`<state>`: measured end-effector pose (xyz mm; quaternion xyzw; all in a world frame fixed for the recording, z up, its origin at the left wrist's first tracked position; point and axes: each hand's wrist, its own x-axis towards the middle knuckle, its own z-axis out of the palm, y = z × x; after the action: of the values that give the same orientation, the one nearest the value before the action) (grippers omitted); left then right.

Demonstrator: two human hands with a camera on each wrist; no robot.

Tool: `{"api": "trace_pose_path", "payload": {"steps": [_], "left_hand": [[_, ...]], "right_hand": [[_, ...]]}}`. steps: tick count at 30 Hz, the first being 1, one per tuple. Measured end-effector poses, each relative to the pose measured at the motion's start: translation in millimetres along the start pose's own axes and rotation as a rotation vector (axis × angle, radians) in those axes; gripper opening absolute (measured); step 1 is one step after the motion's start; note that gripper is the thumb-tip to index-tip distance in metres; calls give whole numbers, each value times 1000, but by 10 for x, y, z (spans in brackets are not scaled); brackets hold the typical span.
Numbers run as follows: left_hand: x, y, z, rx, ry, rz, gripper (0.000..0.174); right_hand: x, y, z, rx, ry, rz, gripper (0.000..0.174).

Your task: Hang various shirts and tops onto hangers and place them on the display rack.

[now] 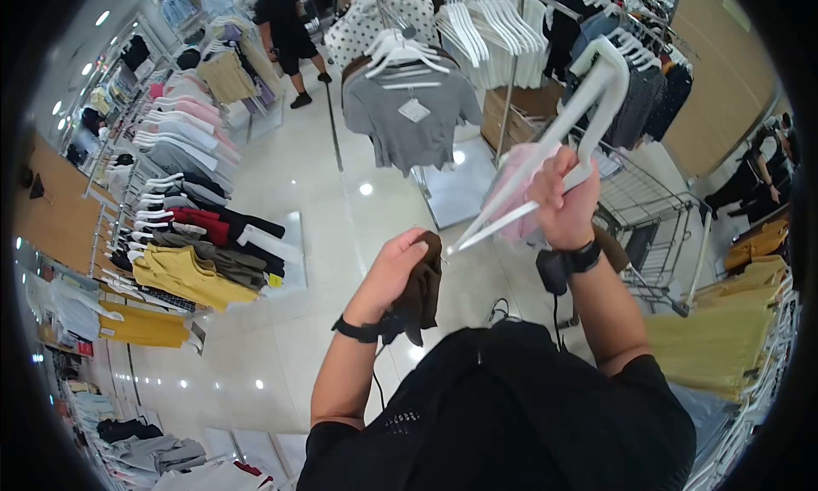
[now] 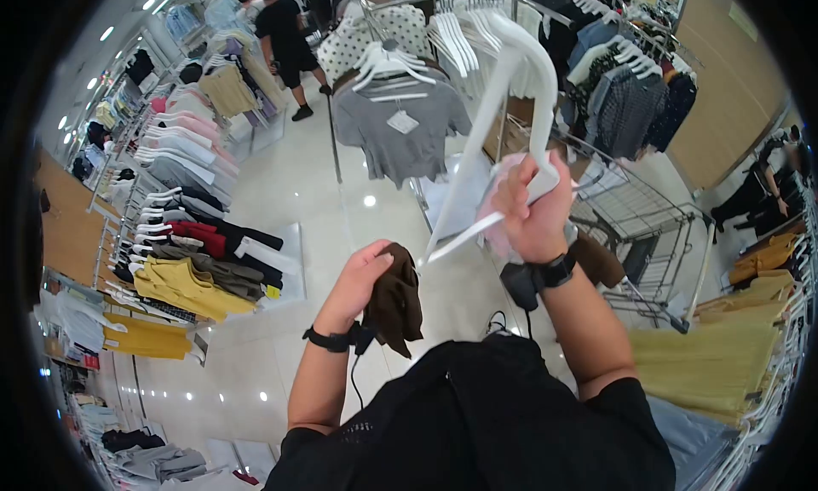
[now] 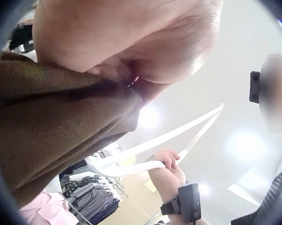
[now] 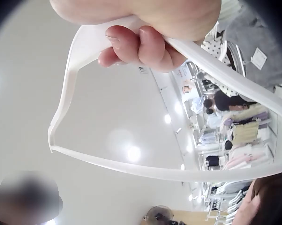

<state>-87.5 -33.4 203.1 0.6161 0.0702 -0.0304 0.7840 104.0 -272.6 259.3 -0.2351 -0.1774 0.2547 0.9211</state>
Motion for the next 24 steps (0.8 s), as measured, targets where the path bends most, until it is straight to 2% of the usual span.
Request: {"api": "trace_pose_path", "payload": {"steps": [2,3,4,5,8,10,12,13,14,16,17,18,20,21,23,24], "left_hand": [[42,52,84,16,98,81,23],[64,54,82,5,110,66,23],[63,146,142,-12,110,73,23],[60,210,173,-6,136,85,23],[113,305,135,36,188,148,24],[114,475,78,46,195,210,23],[135,556,-92,-91,249,101,22],[163,627,-108,-59,287,122,22],[209,656,-167,-51,297,122,22],[333,606,-307,309,334,-7,23],[440,501,-386,593,353,-9,21],[540,514,-356,598,355,-11,21],[761,546,-259,985,339,-54,18],[870,537,-237,1151,363,50,18],[1081,572,-182,1249,360,43,17],[1195,572,-145,1335,359,37,17]], "right_hand": [[67,228,23,87,-64,56,53],[101,376,-17,88,9,112,52],[94,538,-57,42,-58,90,50],[92,744,-192,108,-42,135,50],[107,1126,-608,7,-37,220,51],[134,1191,-952,-181,48,283,43],[151,1034,-1201,-1077,-101,-90,31],[216,966,-1439,-833,7,96,23],[281,897,-1635,-1110,-67,-58,31],[407,665,-1881,-675,126,251,38],[492,551,-1977,-670,122,252,38],[576,429,-2033,-779,72,279,42],[717,284,-2135,-878,23,303,46],[785,233,-2183,-942,-8,291,46],[916,159,-2304,-1005,-34,277,47],[986,173,-2380,-1196,-139,255,46]]}}
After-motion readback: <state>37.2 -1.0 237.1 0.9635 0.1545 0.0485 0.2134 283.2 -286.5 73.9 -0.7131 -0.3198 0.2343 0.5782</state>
